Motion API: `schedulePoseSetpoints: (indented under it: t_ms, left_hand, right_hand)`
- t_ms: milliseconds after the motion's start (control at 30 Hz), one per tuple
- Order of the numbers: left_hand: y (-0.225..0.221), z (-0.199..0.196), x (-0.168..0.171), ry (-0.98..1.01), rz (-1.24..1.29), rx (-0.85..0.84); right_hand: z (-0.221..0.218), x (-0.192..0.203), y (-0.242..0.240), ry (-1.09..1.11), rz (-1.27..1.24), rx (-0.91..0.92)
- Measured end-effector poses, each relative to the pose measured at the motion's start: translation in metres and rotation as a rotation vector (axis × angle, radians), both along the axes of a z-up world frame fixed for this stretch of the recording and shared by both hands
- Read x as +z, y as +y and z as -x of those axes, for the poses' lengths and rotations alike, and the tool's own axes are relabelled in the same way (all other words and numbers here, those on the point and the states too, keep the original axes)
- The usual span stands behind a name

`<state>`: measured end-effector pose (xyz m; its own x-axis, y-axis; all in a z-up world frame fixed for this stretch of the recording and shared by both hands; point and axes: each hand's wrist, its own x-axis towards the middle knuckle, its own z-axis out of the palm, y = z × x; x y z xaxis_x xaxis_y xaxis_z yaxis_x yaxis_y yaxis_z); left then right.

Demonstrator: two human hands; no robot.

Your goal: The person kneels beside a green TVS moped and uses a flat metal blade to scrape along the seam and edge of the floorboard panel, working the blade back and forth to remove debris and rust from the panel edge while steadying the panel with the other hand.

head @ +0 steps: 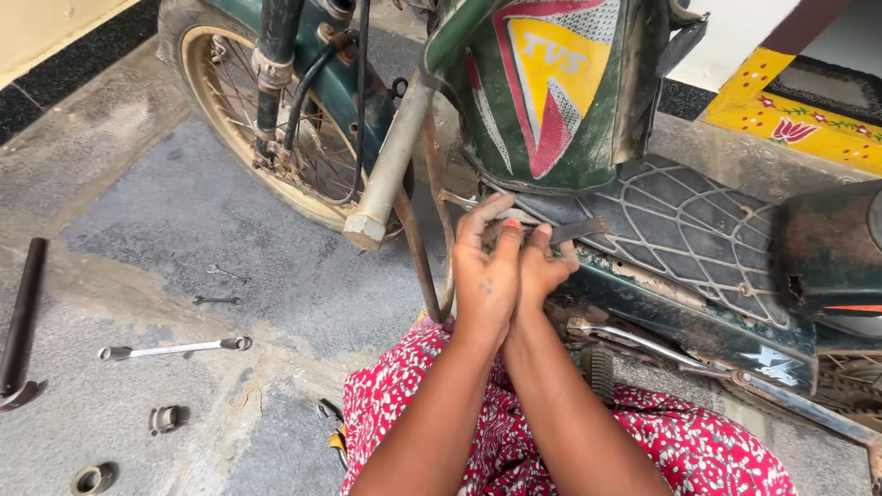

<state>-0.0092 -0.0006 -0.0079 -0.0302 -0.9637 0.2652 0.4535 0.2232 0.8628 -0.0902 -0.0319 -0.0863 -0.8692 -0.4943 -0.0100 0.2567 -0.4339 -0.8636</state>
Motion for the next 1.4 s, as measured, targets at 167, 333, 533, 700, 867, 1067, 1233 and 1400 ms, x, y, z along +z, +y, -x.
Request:
schedulePoseSetpoints:
  t_ms: [167,333,533,700,867,1067,1233,1400]
  left_hand:
    - [-0.002,-0.004,0.006,0.123,-0.204,-0.137]
    - [-0.005,-0.009,0.004,0.105,-0.217,-0.142]
    - [0.0,0.004,0.001,0.047,-0.112,-0.161]
    - [0.001,0.025,-0.004,0.013,-0.186,-0.225]
    - [0.006,0.033,0.007,-0.072,-0.198,-0.23]
    - [0.005,0.046,0.003,-0.129,-0.226,-0.274]
    - [0.003,0.055,0.006,-0.163,-0.227,-0.297]
    - [0.004,0.06,0.005,-0.135,-0.216,-0.325]
  right_hand:
    - [-0.003,0.036,0.042,-0.002,-0.059,0.074]
    - [0.07,0.062,0.088,0.127,-0.294,0.249]
    - [0.192,0.068,0.12,0.735,-0.538,0.214]
    - [0.226,0.089,0.12,1.376,-0.727,0.367]
    - [0.239,0.094,0.104,1.491,-0.725,0.478]
    - [0.254,0.078,0.103,1.466,-0.591,0.498]
    - [0.248,0.083,0.097,1.488,-0.609,0.441]
    - [0.244,0.09,0.093,1.575,-0.646,0.41]
